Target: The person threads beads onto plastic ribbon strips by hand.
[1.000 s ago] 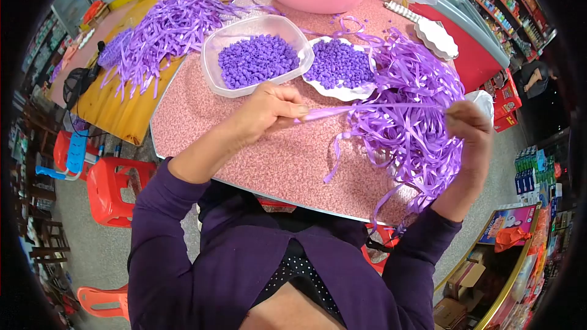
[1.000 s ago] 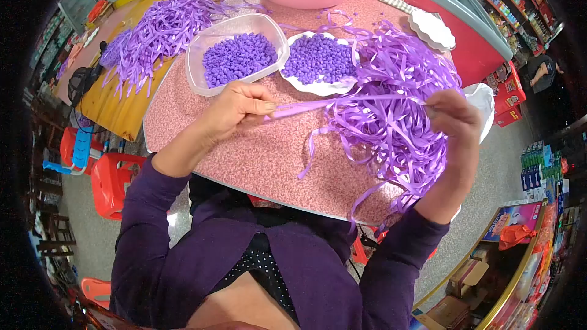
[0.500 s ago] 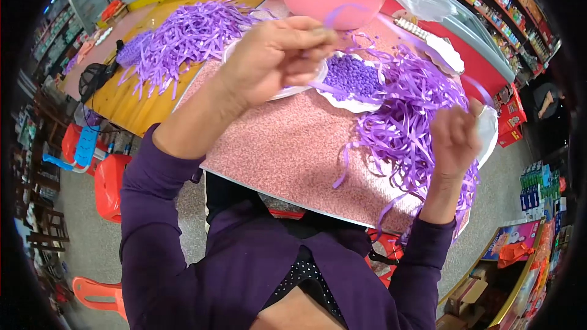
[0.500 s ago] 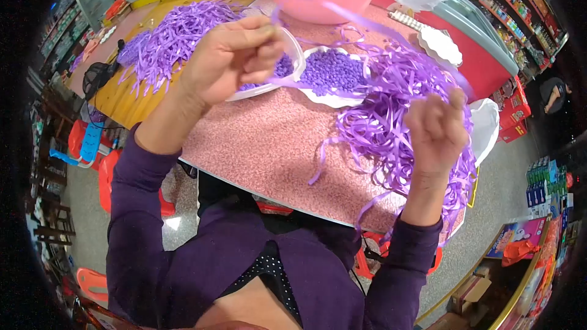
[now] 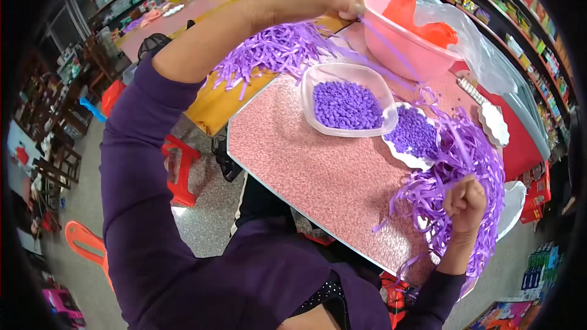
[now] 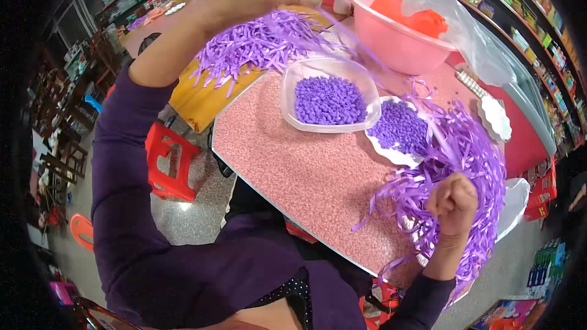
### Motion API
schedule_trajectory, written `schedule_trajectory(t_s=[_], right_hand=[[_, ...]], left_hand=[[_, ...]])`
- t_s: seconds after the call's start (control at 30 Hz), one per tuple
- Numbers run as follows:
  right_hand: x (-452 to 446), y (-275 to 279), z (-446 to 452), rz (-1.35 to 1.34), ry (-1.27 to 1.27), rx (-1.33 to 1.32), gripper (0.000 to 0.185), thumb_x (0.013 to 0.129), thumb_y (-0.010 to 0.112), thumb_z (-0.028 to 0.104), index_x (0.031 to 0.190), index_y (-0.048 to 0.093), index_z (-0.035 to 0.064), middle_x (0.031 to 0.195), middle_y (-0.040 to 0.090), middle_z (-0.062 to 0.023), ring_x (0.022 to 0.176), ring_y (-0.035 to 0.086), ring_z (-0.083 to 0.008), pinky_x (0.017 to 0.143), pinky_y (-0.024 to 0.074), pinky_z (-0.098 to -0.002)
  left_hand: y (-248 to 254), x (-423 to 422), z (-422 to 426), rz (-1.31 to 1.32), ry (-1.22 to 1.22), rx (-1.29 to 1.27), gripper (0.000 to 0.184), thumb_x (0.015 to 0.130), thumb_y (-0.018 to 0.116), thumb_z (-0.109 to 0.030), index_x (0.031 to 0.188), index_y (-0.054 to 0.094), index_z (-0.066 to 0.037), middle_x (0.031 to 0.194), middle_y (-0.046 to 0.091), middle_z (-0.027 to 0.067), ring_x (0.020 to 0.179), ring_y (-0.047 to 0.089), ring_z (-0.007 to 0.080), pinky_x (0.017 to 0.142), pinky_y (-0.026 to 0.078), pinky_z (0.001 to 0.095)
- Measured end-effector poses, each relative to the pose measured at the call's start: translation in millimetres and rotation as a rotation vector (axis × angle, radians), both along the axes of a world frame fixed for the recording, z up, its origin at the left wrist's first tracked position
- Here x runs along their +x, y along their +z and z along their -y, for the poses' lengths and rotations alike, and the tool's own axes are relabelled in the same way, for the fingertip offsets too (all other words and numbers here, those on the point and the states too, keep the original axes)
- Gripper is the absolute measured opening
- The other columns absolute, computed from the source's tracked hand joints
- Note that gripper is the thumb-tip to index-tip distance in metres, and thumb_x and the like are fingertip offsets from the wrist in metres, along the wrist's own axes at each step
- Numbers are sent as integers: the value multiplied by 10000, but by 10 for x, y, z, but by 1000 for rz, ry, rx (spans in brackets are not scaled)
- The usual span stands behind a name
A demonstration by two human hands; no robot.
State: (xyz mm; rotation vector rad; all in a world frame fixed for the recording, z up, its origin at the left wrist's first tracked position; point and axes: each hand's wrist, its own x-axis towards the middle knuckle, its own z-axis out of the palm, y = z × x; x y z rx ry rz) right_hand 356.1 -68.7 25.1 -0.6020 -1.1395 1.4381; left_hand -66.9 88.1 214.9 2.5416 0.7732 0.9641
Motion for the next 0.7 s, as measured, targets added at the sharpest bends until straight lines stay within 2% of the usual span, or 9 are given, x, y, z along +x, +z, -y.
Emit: schedule_trajectory(t_s=[0.03, 0.07, 0.13, 0.2, 0.27, 0.37, 0.5, 0.6, 0.7], right_hand=[[-76, 35, 22, 123, 25, -53, 189, 966, 541, 197, 850, 532, 47, 521, 288, 42, 398, 248, -76, 358, 264, -243], [-203, 84, 64, 253, -111, -102, 166, 946, 560, 184, 920, 557, 20, 517, 310, 38, 396, 274, -73, 363, 280, -244], [-188, -6, 19, 207, -119, -89, 162, 905, 604, 147, 980, 555, 12, 544, 366, 16, 431, 338, -84, 405, 331, -259], [-242, 72, 47, 351, -154, -90, 147, 873, 638, 143, 923, 577, 18, 563, 437, -3, 454, 412, -103, 467, 380, -276], [-364, 145, 89, 476, -169, -216, 100, 855, 646, 91, 904, 617, 9, 613, 569, -44, 502, 513, -108, 466, 354, -250], [-494, 72, 84, 495, -53, -158, 108, 871, 635, 24, 976, 631, 0, 626, 587, -31, 497, 504, -85, 466, 339, -222], [-673, 356, 162, 521, -23, -163, 116, 886, 636, 4, 1002, 626, 1, 629, 590, -25, 503, 510, -77, 468, 342, -212], [-704, 440, 203, 520, 0, -104, 125, 886, 641, -24, 1006, 617, -1, 653, 595, -22, 527, 539, -74, 471, 374, -209], [-773, 496, 255, 503, -16, -110, 110, 884, 640, -27, 989, 627, 2, 662, 597, -18, 529, 546, -79, 477, 381, -206]], left_hand=[[-45, -32, -33, -78, -7, -11, 165, 859, 677, -142, 874, 712, 19, 761, 667, 13, 720, 598, 107, 655, 481, 277], [-111, -149, -23, -270, 38, 186, 243, 927, 644, -224, 951, 687, 14, 716, 600, 13, 666, 547, 110, 610, 432, 282], [-159, -173, 166, -308, 81, 83, 243, 915, 642, -219, 958, 649, 20, 747, 554, 27, 735, 543, 137, 704, 451, 278], [-376, -408, -222, -323, -126, 571, 221, 914, 673, -191, 901, 663, 29, 767, 609, 46, 675, 550, 103, 617, 435, 266], [-383, -339, -16, -236, 133, 155, 235, 913, 672, -199, 902, 621, 29, 766, 571, 54, 720, 536, 122, 666, 441, 294], [-429, -310, -16, -150, 201, 163, 265, 913, 675, -219, 870, 586, 27, 748, 518, 56, 695, 485, 111, 647, 422, 302], [-584, -326, -210, -302, 342, 474, 201, 863, 680, -212, 899, 652, -16, 801, 609, 133, 732, 622, 285, 648, 462, 390], [-837, -272, -258, -483, 463, 655, 153, 824, 674, -186, 918, 701, -68, 878, 640, 166, 786, 624, 384, 663, 477, 438], [-1039, -125, -5, -400, 475, 463, 190, 789, 694, -197, 956, 736, -115, 852, 616, 142, 802, 633, 321, 702, 487, 425]])
